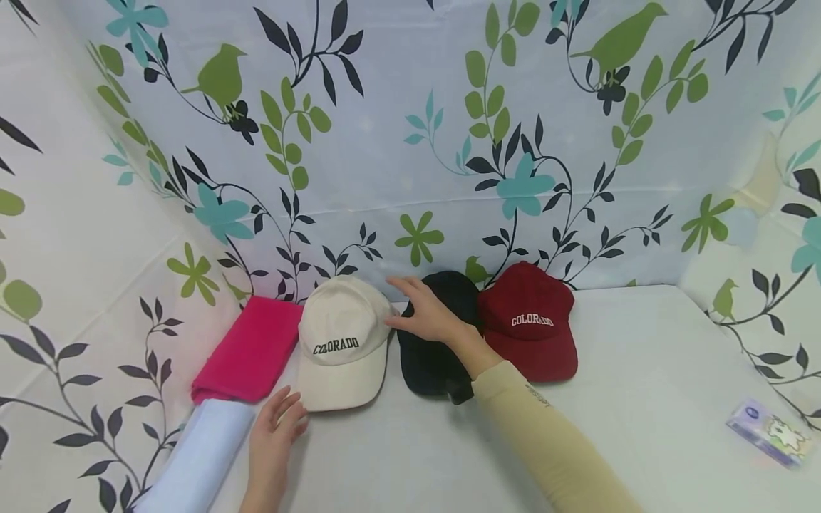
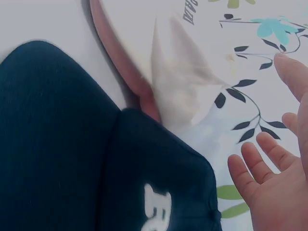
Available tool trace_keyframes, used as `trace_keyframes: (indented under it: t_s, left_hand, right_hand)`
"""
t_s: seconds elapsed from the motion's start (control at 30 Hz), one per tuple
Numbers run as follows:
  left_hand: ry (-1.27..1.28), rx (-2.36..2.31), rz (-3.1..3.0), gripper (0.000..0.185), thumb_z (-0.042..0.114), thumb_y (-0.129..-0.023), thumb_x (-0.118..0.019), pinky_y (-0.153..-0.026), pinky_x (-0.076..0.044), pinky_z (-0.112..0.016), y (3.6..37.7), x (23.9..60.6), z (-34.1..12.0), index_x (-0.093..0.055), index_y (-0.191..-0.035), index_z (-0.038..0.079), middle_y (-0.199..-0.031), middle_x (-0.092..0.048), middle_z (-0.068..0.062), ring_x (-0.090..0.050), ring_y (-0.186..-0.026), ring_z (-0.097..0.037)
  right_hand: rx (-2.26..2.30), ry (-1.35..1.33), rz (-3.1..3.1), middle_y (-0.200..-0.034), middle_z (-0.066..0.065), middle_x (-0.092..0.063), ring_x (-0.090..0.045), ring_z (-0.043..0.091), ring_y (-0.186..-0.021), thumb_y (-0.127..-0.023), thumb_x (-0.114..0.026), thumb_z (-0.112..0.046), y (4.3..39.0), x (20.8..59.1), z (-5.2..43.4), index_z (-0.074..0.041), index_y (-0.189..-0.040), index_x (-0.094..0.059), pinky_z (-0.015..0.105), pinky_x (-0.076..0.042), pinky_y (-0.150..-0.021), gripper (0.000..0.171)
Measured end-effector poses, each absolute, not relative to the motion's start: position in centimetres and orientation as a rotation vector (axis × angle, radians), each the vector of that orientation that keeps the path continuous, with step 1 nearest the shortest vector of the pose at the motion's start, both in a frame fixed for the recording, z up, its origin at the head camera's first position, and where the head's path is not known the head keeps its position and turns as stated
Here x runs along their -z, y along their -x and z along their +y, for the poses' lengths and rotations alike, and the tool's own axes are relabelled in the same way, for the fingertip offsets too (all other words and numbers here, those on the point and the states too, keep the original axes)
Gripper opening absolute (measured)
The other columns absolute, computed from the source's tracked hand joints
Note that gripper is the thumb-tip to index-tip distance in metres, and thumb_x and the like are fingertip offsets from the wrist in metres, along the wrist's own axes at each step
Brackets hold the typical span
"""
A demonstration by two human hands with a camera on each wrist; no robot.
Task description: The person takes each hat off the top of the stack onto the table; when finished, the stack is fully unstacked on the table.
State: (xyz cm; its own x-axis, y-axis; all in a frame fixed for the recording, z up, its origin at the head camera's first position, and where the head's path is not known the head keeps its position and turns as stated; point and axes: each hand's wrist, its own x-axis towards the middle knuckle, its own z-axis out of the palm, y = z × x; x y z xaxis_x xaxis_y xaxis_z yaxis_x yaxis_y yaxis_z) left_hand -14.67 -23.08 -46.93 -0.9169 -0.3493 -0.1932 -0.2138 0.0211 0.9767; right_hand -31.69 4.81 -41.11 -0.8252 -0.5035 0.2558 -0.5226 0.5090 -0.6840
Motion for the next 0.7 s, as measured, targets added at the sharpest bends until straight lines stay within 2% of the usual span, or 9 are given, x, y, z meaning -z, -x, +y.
trace_keyframes:
  t_s: [0.13, 0.27, 0.37, 0.53, 0.7]
  left_hand:
    - [-0.617, 2.051, -2.216, 0.062, 0.020, -0.105, -0.054, -0.085, -0.053, -0.019, 14.8, 47.1, -23.5, -0.026, -0.158, 0.002, -0.152, -0.038, -0.024, -0.057, -0.096, 0.004]
    - [-0.607, 2.060, -2.224, 0.062, 0.017, -0.104, -0.054, -0.085, -0.054, -0.020, 14.8, 47.5, -23.7, -0.025, -0.157, 0.000, -0.152, -0.038, -0.025, -0.057, -0.095, 0.003]
    - [-0.611, 2.087, -2.213, 0.062, 0.015, -0.105, -0.053, -0.086, -0.055, -0.022, 14.8, 47.7, -23.8, -0.024, -0.158, 0.000, -0.151, -0.037, -0.026, -0.058, -0.096, 0.000]
    - [-0.645, 2.122, -2.193, 0.066, 0.016, -0.105, -0.054, -0.087, -0.056, -0.025, 15.1, 47.9, -23.9, -0.019, -0.159, 0.001, -0.152, -0.035, -0.025, -0.061, -0.097, -0.003]
    - [-0.627, 2.159, -2.127, 0.065, 0.011, -0.105, -0.052, -0.089, -0.056, -0.026, 15.2, 48.2, -23.9, -0.018, -0.159, -0.001, -0.151, -0.035, -0.025, -0.063, -0.094, -0.004]
  right_hand:
    - [-1.274, -0.933, -2.705, -0.153, 0.013, -0.039, -0.044, 0.030, -0.134, -0.094, -0.074, -0.029, 32.1, 41.7, 4.0, -0.012, -0.155, -0.039, 0.044, -0.042, -0.109, 0.073]
    - [-1.339, -0.902, -2.694, -0.149, 0.012, -0.043, -0.053, 0.031, -0.124, -0.094, -0.073, -0.028, 32.3, 42.1, 3.1, -0.011, -0.154, -0.041, 0.040, -0.051, -0.097, 0.070]
    - [-1.401, -0.879, -2.683, -0.144, 0.014, -0.045, -0.055, 0.029, -0.119, -0.095, -0.073, -0.028, 32.5, 42.3, 2.6, -0.010, -0.153, -0.042, 0.037, -0.054, -0.093, 0.069]
    - [-1.466, -0.844, -2.688, -0.141, 0.016, -0.049, -0.056, 0.028, -0.117, -0.095, -0.073, -0.026, 32.8, 42.8, 1.8, -0.009, -0.153, -0.043, 0.035, -0.054, -0.093, 0.067]
    - [-1.517, -0.765, -2.734, -0.137, 0.012, -0.055, -0.056, 0.028, -0.119, -0.096, -0.072, -0.027, 32.8, 43.5, 0.9, -0.011, -0.151, -0.046, 0.036, -0.052, -0.096, 0.063]
